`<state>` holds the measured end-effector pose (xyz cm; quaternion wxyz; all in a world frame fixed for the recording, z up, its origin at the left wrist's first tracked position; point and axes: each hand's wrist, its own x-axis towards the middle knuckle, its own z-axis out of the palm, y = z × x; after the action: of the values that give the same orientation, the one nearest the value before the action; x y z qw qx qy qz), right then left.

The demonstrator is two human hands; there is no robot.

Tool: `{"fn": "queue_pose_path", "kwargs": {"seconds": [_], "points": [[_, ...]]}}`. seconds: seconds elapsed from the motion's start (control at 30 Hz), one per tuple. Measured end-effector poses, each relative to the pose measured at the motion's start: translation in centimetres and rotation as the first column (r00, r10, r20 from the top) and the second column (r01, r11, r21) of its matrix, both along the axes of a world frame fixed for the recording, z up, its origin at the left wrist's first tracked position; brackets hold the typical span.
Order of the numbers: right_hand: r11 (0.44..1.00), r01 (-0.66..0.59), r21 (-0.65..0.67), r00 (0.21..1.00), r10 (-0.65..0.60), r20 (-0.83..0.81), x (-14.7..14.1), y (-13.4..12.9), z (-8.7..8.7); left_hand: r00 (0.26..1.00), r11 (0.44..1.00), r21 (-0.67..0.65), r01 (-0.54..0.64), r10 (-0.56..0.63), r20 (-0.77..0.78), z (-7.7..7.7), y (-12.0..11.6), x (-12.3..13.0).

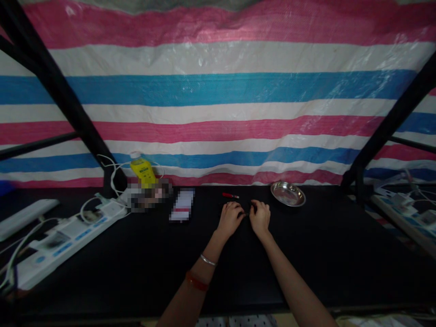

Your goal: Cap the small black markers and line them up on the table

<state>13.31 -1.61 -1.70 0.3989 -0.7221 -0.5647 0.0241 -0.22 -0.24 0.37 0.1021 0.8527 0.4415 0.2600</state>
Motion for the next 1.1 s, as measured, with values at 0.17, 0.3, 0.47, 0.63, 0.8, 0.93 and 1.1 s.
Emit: {"fn": "queue_pose_path", "kwargs": {"seconds": [0.17, 0.3, 0.47, 0.63, 0.8, 0.93, 1.1], "points": [[1.000, -0.016, -0.024, 1.000, 0.016, 0.006, -0.2, 0.0, 0.0, 0.999, 1.000, 0.015, -0.018, 0.017, 0.043, -0.2, 0.1, -0.1], [0.999, -0.008, 0.035, 1.000, 0.009, -0.018, -0.3, -0.2, 0.1, 0.994, 0.997, 0.035, -0.074, 0.071, 0.082, -0.2, 0.4, -0.5], [0.997, 0.018, 0.081, 1.000, -0.017, -0.019, -0.5, -0.2, 0.2, 0.965, 0.959, 0.117, -0.257, 0.249, 0.077, -0.8, 1.2, -1.6], [0.996, -0.075, 0.043, 0.994, 0.071, 0.086, -1.2, 2.2, 1.5, 0.938, 0.933, 0.105, -0.344, 0.346, 0.000, -1.9, 1.7, -2.0], [0.974, -0.186, -0.132, 0.968, 0.205, 0.145, -1.9, 6.4, 2.7, 0.955, 0.952, 0.079, -0.295, 0.293, 0.034, -1.8, 1.5, -1.7], [0.931, -0.252, -0.263, 0.947, 0.293, 0.134, -1.9, 8.0, 2.8, 0.959, 0.964, 0.099, -0.246, 0.228, 0.166, -0.8, 1.0, -1.6], [0.936, -0.340, -0.089, 0.940, 0.342, 0.007, -1.8, 7.0, 3.2, 0.884, 0.944, 0.121, -0.308, 0.237, 0.402, 0.1, 0.7, -1.4]]}}
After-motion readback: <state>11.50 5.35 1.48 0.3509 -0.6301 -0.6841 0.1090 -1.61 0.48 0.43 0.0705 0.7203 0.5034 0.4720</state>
